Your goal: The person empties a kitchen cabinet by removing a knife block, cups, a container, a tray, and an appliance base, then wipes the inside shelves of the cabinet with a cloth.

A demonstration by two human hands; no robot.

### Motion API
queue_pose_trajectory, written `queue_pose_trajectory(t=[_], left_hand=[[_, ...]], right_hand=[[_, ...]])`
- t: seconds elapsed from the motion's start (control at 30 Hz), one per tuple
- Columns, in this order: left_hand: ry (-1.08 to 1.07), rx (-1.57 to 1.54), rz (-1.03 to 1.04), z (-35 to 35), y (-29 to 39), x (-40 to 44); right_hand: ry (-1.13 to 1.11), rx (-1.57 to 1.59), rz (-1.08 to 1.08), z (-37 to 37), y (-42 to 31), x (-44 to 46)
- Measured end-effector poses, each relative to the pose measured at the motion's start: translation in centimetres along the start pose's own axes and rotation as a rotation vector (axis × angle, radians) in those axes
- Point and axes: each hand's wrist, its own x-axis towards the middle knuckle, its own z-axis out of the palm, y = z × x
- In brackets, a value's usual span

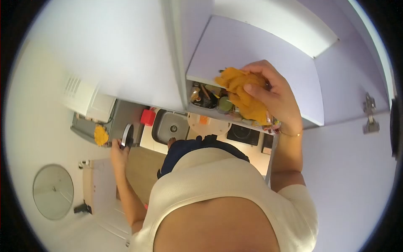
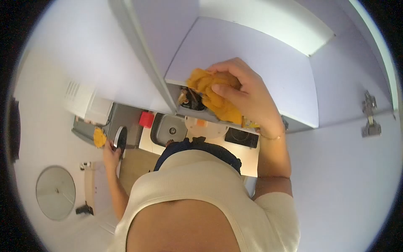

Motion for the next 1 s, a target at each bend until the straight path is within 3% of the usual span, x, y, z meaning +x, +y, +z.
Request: queue_pose_trajectory(t=[0.13, 0.17, 0.23, 0.27, 0.33, 0.37, 0.43, 0.47, 0.53, 0.6, 0.67, 0.7, 0.77, 0.8, 0.87, 0.93, 1.0], left_hand=[[0.241, -0.092, 0.047, 3.7, -4.8, 0.8], [0.182, -0.106, 0.005, 4.3, -5.4, 0.7], [0.112, -0.13, -0.019, 5.4, -5.8, 1.6], [0.067, -0.102, -0.005, 6.0, -5.4, 1.8], [0.006, -0.08, 0.027, 6.9, -6.1, 2.4], [-0.026, -0.078, 0.045, 8.0, -6.6, 3.1], [-0.076, -0.103, 0.107, 9.7, -7.2, 4.6], [-0.122, -0.076, 0.096, 10.3, -7.2, 5.1], [-0.178, -0.063, 0.117, 12.3, -6.2, 7.0], [-0.256, 0.011, 0.166, 12.8, -6.0, 7.8], [-0.321, 0.01, 0.162, 12.6, -4.8, 8.6], [-0.388, 0.0, 0.162, 12.8, -3.5, 9.1], [-0.377, -0.007, 0.184, 13.2, -2.6, 9.4], [-0.388, 0.036, 0.176, 14.2, -3.4, 10.0], [-0.395, 0.08, 0.171, 15.8, -5.2, 11.0], [-0.396, 0.05, 0.18, 16.7, -6.6, 11.3], [-0.433, 0.008, 0.159, 14.4, -3.8, 10.2]], right_hand=[[0.274, -0.191, 0.239, -2.6, -0.1, -0.9], [0.313, -0.212, 0.261, -4.5, 0.6, -1.7], [0.679, -0.263, 0.244, -8.2, 1.3, -3.1], [0.701, -0.279, 0.253, -9.5, 1.0, -4.0], [1.034, -0.353, 0.123, -11.3, -0.2, -5.4], [1.059, -0.375, 0.127, -11.7, -0.3, -6.1], [1.128, -0.903, 0.122, -12.4, -0.3, -7.7], [1.13, -0.999, 0.162, -12.5, 0.1, -8.4], [1.208, -0.764, 0.268, -12.6, 1.5, -9.2], [1.229, -0.61, 0.322, -12.8, 1.6, -9.3], [1.152, -1.005, 0.436, -13.0, 1.8, -8.8], [1.151, -1.002, 0.436, -13.1, 2.0, -8.5], [0.861, -0.983, 0.588, -13.4, 3.0, -8.0], [0.862, -0.979, 0.587, -13.6, 5.0, -8.3], [0.58, -0.977, 0.584, -14.2, 10.9, -9.3], [0.606, -1.088, 0.505, -15.2, 14.6, -8.8], [0.629, -1.19, 0.433, -15.4, 14.9, -7.7]])
